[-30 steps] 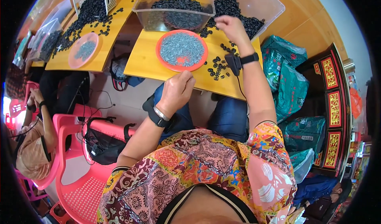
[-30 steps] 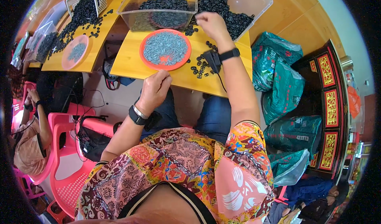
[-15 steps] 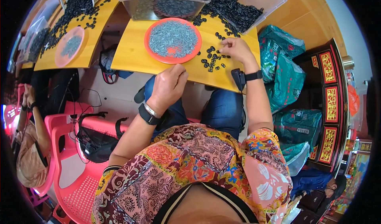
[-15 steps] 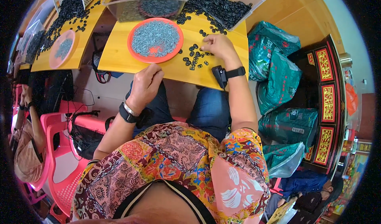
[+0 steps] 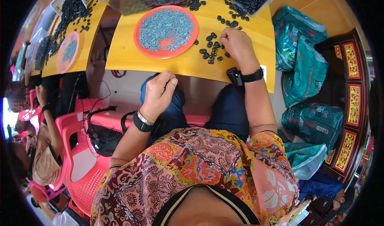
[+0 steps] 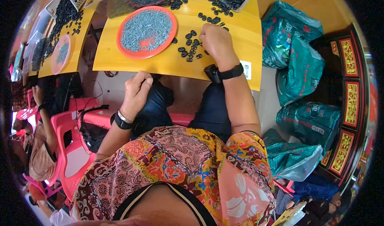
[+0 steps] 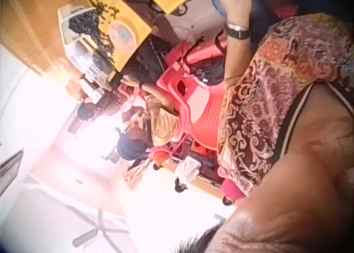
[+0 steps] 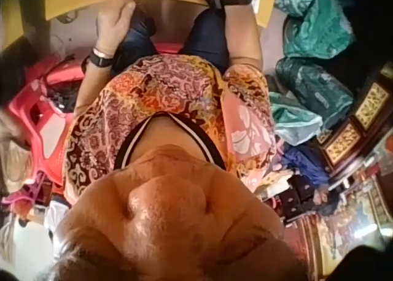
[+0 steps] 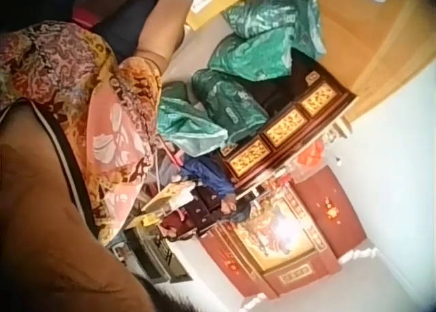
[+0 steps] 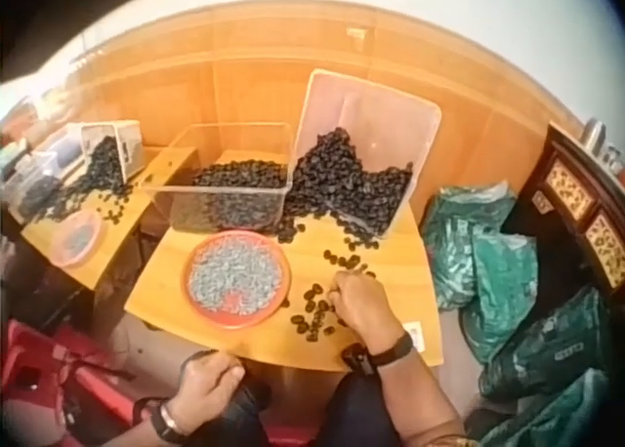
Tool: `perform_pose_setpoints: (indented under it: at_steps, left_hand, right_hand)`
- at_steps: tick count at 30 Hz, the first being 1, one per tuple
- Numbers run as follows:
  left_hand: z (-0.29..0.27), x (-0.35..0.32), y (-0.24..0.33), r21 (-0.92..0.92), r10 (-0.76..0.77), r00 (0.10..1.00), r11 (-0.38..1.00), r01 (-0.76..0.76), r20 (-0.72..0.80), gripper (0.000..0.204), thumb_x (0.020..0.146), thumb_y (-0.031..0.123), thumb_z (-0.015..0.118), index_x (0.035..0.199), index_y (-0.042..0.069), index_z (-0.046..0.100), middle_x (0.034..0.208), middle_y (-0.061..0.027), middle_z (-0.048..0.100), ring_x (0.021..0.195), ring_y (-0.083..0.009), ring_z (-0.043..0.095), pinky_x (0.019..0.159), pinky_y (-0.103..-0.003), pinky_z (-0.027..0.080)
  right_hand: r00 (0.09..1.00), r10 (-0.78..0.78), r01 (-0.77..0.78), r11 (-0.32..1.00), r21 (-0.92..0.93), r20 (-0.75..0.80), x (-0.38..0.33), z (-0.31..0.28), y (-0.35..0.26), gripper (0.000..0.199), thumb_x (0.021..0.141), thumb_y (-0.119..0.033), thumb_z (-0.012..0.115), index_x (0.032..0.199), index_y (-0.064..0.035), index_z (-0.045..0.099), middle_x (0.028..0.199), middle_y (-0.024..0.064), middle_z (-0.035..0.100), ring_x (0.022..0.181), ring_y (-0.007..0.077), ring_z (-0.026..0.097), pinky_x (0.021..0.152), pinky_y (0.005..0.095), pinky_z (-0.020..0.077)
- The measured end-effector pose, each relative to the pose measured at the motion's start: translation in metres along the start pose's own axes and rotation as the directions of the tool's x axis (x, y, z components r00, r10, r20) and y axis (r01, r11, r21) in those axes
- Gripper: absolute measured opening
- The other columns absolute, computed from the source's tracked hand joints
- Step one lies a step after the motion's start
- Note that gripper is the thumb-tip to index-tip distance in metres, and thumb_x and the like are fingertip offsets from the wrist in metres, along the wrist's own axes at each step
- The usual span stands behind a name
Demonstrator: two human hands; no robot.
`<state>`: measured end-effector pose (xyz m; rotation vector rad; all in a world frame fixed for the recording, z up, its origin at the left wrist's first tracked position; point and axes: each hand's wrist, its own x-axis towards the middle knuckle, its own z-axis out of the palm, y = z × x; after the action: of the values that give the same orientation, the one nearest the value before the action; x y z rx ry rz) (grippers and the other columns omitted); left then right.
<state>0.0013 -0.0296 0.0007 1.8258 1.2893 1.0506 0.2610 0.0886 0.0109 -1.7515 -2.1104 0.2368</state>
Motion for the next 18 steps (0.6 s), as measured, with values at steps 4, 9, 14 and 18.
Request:
perform_pose_setpoints:
  at_steps: [4, 9, 14, 18]
  left_hand:
    - [-0.005, -0.022, -0.012, 0.019, -0.049, 0.999, 0.999, 0.049, -0.011, 0.011, 0.087, 0.007, 0.053, 0.081, -0.002, 0.055, 0.062, -0.006, 0.052, 0.057, -0.0121, 0.051, 0.055, -0.026, 0.041]
    - [-0.01, -0.034, -0.019, -0.072, -0.177, 0.983, 0.982, 0.173, -0.051, 0.01, 0.087, 0.008, 0.052, 0.081, 0.0, 0.055, 0.062, -0.0056, 0.054, 0.056, -0.013, 0.052, 0.054, -0.026, 0.042]
    - [0.007, 0.032, -0.002, -0.569, -0.31, 0.947, 0.794, 0.214, -0.077, 0.01, 0.088, 0.01, 0.05, 0.083, 0.002, 0.054, 0.06, -0.0031, 0.053, 0.053, -0.0102, 0.051, 0.05, -0.025, 0.041]
    - [0.007, 0.096, 0.005, -0.511, -0.201, 0.97, 0.853, 0.105, -0.136, 0.011, 0.088, 0.011, 0.049, 0.082, 0.002, 0.053, 0.06, -0.003, 0.052, 0.053, -0.0101, 0.051, 0.049, -0.025, 0.041]
  right_hand:
    - [0.998, -0.05, 0.051, 0.998, 0.047, -0.028, -0.001, 0.003, 0.008, 0.009, 0.078, -0.014, 0.06, 0.08, -0.0051, 0.058, 0.072, 0.0127, 0.063, 0.071, 0.0324, 0.061, 0.065, 0.0404, 0.0472]
    - [0.996, -0.019, 0.031, 0.99, 0.139, -0.085, 0.001, -0.015, 0.004, 0.011, 0.078, -0.014, 0.061, 0.082, -0.0038, 0.06, 0.073, 0.0113, 0.063, 0.068, 0.0276, 0.061, 0.063, 0.0356, 0.0467]
    - [0.991, -0.134, 0.119, 0.807, 0.579, -0.016, 0.02, -0.021, -0.028, 0.016, 0.082, -0.011, 0.063, 0.093, -0.001, 0.065, 0.075, 0.0001, 0.062, 0.067, 0.0066, 0.053, 0.062, 0.0224, 0.0438]
    - [0.985, -0.169, 0.132, 0.632, 0.763, -0.031, 0.041, -0.007, -0.071, 0.015, 0.083, -0.008, 0.062, 0.094, -0.0001, 0.066, 0.08, -0.0017, 0.063, 0.071, 0.0047, 0.054, 0.065, 0.0198, 0.0435]
